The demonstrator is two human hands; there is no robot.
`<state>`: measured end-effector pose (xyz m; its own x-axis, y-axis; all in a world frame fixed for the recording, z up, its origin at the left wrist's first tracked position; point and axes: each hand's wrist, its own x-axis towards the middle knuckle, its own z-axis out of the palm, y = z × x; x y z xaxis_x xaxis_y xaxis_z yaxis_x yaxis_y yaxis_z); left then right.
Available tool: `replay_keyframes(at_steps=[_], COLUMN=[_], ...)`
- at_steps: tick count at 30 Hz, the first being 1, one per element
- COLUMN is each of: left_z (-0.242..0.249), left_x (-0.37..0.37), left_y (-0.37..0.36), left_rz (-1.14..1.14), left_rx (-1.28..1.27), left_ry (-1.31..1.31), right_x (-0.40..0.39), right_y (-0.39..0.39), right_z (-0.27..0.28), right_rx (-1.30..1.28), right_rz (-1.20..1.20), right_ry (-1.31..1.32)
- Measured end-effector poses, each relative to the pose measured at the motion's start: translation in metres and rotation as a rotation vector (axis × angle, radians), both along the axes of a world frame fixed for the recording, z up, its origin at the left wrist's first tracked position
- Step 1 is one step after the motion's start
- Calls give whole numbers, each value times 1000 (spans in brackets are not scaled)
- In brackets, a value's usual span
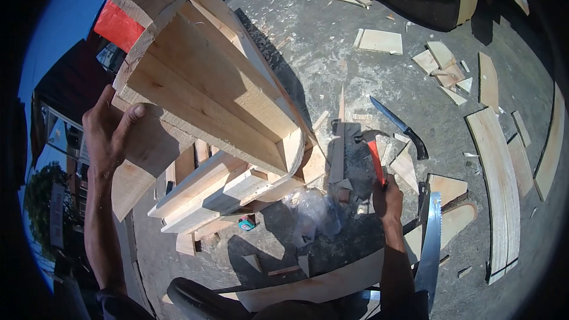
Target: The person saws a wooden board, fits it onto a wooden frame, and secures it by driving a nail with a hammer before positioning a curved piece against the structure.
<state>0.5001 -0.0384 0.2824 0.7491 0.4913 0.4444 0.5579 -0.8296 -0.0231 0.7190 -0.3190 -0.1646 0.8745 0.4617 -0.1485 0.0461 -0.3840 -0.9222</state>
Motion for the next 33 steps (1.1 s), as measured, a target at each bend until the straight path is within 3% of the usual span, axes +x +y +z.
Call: replay_keyframes(at_steps=[2, 3, 5, 7, 9, 12, 13, 14, 16, 17, 19, 23, 27, 28, 33], left_z=[-3, -5, -8, -11, -11, -7, -4, -2, -2, -1, -3, -2, 0, 3, 8], left_x=[-1, -2, 4, 9, 6, 3, 1, 1, 0, 0, -2, 1, 3, 4, 4], left_y=[7, 9, 4, 0, -1, -2, 0, 2, 4, 5, 6, 2, -4, -6, -6], left_rz=[-45, -82, -132, -185, -133, -88, -71, -92, -129, -122, -133, -92, -76, -42, -19], left_rx=[89, 182, 160, 143, 21, 61, 76, 110, 150, 162, 154, 149, 140, 140, 200], left_ry=[-32, -56, -95, -138, -157, -93, -57, -42, -10, -14, 1, -9, 9, 43, 102], right_x=[2, 0, -3, 28, 54, 89, 97, 100, 103, 103, 103, 120, 118, 114, 107], right_y=[-5, 5, 42, 97, 173, 253, 278, 289, 303, 305, 299, 289, 283, 278, 257], right_z=[-24, -17, 7, -6, -37, -56, -96, -98, -113, -109, -108, -104, -103, -91, -85], right_rx=[-387, -385, -391, -22, -113, -453, -521, -519, -442, -428, -410, -683, -668, -692, -646], right_rz=[-18, -16, -304, 3, 147, 261, 196, 230, 189, 187, 294, 562, 475, 536, 601], right_ry=[-79, -78, -754, -738, -810, -892, -986, -954, -1135, -1143, -847, -1134, -1055, -924, -1014])
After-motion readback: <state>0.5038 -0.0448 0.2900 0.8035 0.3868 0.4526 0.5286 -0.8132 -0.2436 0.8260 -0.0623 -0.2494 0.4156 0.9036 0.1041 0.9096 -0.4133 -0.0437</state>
